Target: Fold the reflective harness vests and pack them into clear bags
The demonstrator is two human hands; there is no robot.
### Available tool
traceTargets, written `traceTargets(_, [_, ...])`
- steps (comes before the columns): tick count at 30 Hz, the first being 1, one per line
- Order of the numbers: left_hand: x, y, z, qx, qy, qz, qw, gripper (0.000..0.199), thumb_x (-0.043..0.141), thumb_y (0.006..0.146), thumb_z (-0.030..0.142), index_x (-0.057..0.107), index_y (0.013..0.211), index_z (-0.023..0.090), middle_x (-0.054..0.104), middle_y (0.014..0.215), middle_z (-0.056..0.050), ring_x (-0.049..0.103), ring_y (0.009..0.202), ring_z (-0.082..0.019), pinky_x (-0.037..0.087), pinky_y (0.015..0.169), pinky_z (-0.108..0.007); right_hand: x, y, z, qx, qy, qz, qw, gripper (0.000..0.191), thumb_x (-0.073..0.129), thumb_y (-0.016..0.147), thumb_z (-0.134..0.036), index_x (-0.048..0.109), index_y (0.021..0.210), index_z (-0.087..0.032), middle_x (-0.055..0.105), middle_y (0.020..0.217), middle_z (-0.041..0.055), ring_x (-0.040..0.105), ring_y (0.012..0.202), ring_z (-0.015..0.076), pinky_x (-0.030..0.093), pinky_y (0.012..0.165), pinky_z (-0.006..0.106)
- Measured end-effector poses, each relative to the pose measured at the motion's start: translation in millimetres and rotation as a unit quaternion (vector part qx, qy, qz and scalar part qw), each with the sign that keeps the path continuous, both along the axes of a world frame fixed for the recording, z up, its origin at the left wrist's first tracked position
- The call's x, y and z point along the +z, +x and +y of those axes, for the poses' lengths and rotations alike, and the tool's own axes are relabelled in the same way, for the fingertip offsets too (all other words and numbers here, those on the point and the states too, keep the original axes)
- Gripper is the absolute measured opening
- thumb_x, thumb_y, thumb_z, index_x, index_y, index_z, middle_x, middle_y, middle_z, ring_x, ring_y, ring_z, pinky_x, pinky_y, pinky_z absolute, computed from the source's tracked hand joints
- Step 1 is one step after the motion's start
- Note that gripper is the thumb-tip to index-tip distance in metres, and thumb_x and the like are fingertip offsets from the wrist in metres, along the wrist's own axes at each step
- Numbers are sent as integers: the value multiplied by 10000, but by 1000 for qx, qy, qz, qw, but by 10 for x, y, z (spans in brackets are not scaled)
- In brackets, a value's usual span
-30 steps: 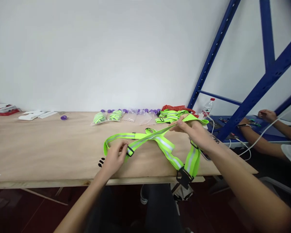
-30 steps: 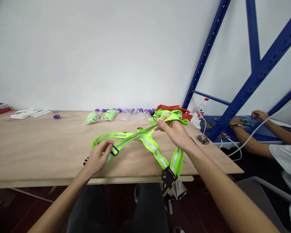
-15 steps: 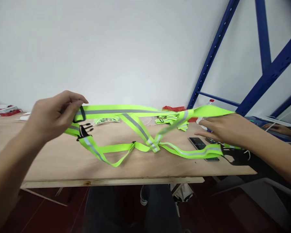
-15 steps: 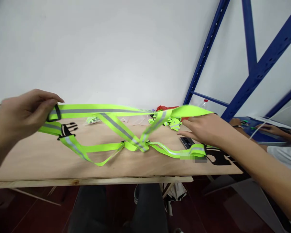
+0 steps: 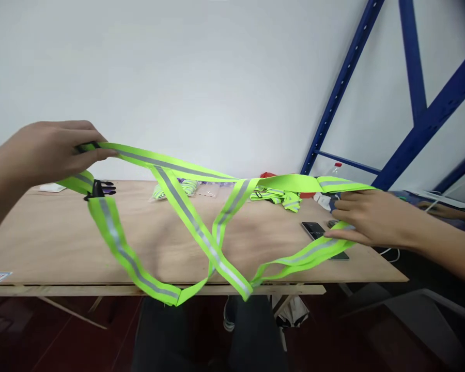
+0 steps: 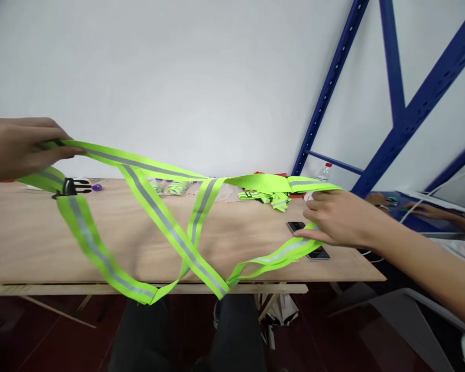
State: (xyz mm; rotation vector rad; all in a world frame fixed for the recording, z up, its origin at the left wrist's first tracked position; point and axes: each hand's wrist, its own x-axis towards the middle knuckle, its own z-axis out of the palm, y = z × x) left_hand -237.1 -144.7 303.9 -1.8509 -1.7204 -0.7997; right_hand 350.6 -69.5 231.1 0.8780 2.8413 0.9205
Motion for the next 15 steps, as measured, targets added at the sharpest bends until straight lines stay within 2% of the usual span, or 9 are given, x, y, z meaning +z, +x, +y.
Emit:
traceTargets(2, [50, 12, 110, 52, -14, 86, 995, 393, 471, 907, 486, 710, 920, 174, 585, 850, 103, 425, 662, -7, 306, 761, -154, -56, -85, -48, 12, -15, -15, 1000, 590, 415, 946, -678, 684, 679, -225, 684, 691, 111, 589, 707, 259, 382, 713, 391])
traceTargets(3, [74, 14, 171, 68, -16, 100, 993, 356, 456, 923, 425, 703, 969, 173, 603, 892, 96, 442, 665, -17, 337, 771, -169, -85, -126, -75, 19, -19, -19, 999, 572, 436, 942, -668, 683, 679, -224, 689, 697, 109, 597, 718, 266, 388, 721, 399])
traceTargets(6, [135, 32, 365, 75, 6, 101, 992, 283, 484, 915, 297, 689, 1061, 167, 635, 1047, 62, 512, 758, -64, 423, 842, -248, -162, -225, -138, 43, -22, -19, 999, 500, 497, 942, -604, 673, 686, -213, 687, 670, 94, 616, 709, 280, 410, 779, 428])
traceTargets(8, [179, 69, 487, 66, 32, 74, 994, 259, 511, 908, 262, 705, 1051, 166, 638, 1084, 46, 543, 840, -96, 442, 913, -322, -200, -259, -155, 53, -20, -17, 998, 470, 513, 950, -560, 661, 677, -207, 665, 613, 80, 611, 662, 275, 415, 798, 437])
traceTargets(11, [251, 157, 629, 73, 49, -6, 996, 231, 575, 894, 298, 741, 954, 148, 641, 939, 42, 559, 857, -112, 455, 946, -387, -209, -268, -138, 62, -16, -8, 998, 463, 501, 965, -531, 644, 661, -212, 637, 563, 66, 586, 604, 259, 409, 728, 407])
traceTargets(13, [284, 205, 681, 72, 41, -79, 993, 263, 617, 875, 344, 747, 923, 121, 630, 788, 48, 562, 796, -103, 490, 895, -371, -184, -260, -104, 62, -6, 16, 998, 483, 465, 984, -521, 631, 647, -218, 620, 558, 64, 573, 595, 249, 384, 667, 376])
traceTargets(15, [295, 206, 693, 30, 46, -132, 990, 348, 613, 885, 399, 732, 931, 75, 628, 702, 49, 567, 727, -82, 523, 816, -335, -153, -245, -60, 51, 5, 49, 997, 517, 424, 997, -527, 609, 622, -222, 591, 548, 65, 547, 582, 236, 362, 636, 361])
